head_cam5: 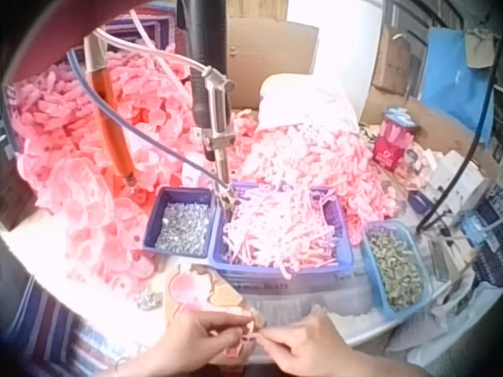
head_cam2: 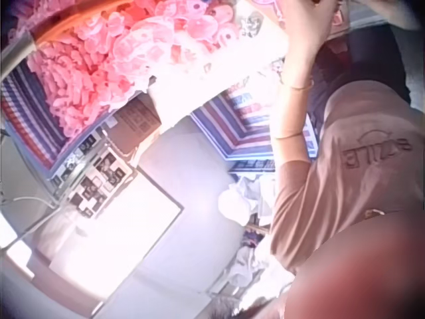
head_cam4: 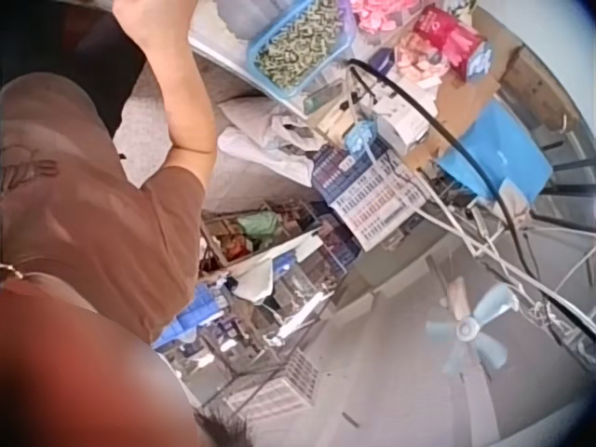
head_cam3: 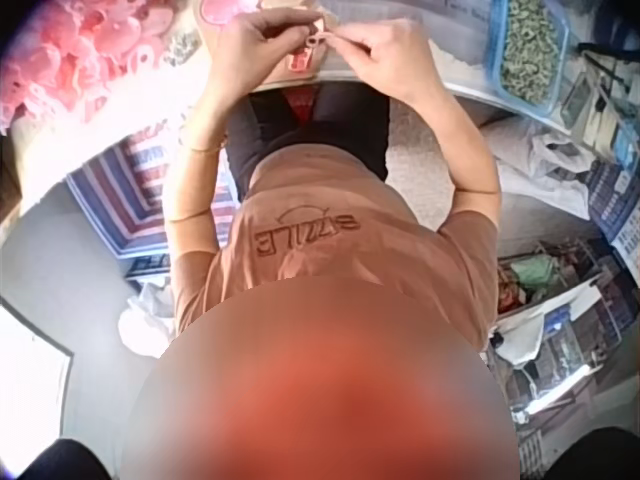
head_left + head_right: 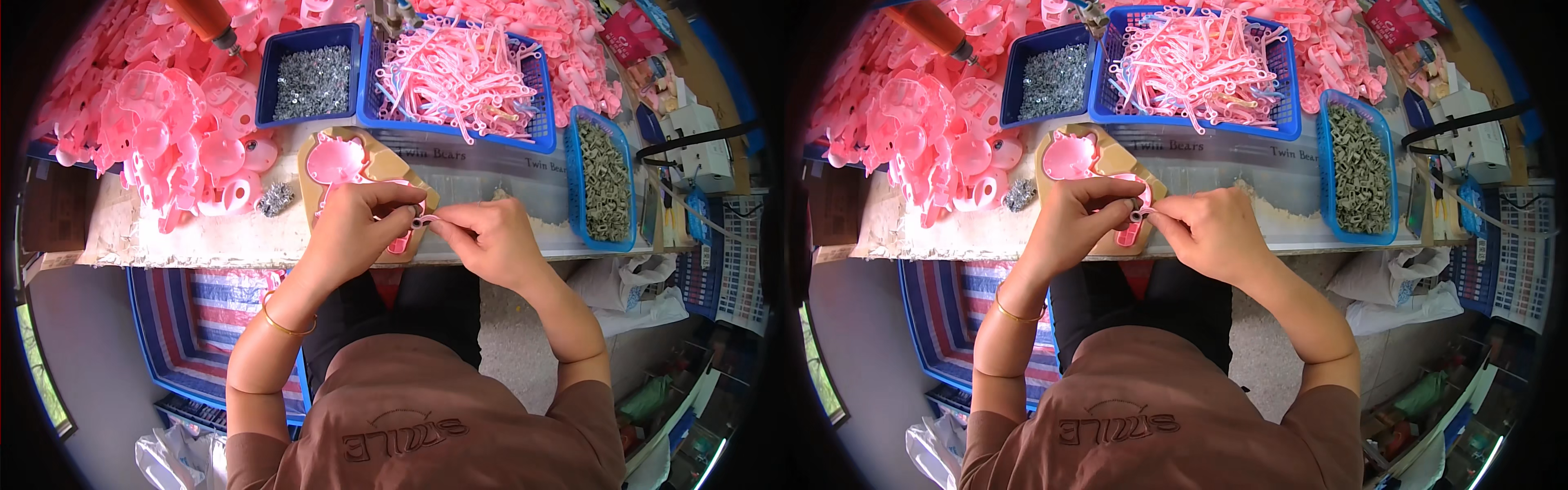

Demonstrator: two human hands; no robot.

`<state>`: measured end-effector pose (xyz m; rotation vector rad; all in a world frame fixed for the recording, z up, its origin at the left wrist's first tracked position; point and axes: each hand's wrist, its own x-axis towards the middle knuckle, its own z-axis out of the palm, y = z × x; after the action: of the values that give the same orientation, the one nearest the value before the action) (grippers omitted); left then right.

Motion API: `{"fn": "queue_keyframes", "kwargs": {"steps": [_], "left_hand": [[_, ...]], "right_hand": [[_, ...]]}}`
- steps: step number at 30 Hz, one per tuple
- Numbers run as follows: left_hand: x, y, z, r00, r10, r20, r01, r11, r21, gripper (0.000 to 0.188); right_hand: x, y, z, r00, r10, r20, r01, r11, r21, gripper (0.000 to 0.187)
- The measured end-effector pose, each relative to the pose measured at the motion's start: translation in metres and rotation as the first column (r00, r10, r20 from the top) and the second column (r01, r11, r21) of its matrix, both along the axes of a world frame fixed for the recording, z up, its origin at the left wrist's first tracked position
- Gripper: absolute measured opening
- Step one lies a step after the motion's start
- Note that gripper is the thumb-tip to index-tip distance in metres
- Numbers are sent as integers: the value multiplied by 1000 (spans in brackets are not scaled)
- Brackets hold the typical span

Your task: The recorder assembles a pink toy pony by attaching limbs, adding hair strips, and securing parts with a pneumatic screwdriver.

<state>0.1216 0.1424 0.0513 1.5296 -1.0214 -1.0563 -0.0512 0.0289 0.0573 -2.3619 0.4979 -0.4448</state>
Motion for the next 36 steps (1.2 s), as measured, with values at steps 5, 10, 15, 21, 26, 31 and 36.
{"fn": "queue_keyframes", "kwargs": {"steps": [5,10,15,21,26,31,36], "left_hand": [[2,1,6,995,38,-90,-28,994,106,21],[4,2,-3,942,94,-323,-60,992,111,20],[0,4,-7,993,106,-44,-104,993,54,20],[14,5,-4,950,24,-312,8,995,100,21],[17,7,-8,882,-42,-470,70,997,42,25],[18,12,-5,896,-85,-435,110,993,31,30],[30,22,-2,900,-78,-429,104,994,39,29]], "right_hand": [[0,4,0,1000,-15,18,16,999,-48,7],[0,4,5,1000,-16,3,16,999,48,7],[1,10,5,999,-38,12,39,997,-60,8],[-1,3,7,1000,15,2,-15,995,96,10],[-2,-4,12,995,69,-78,-44,957,287,12],[1,-5,6,992,104,-76,-71,933,353,13],[20,2,17,991,131,-2,-114,872,476,13]]}}
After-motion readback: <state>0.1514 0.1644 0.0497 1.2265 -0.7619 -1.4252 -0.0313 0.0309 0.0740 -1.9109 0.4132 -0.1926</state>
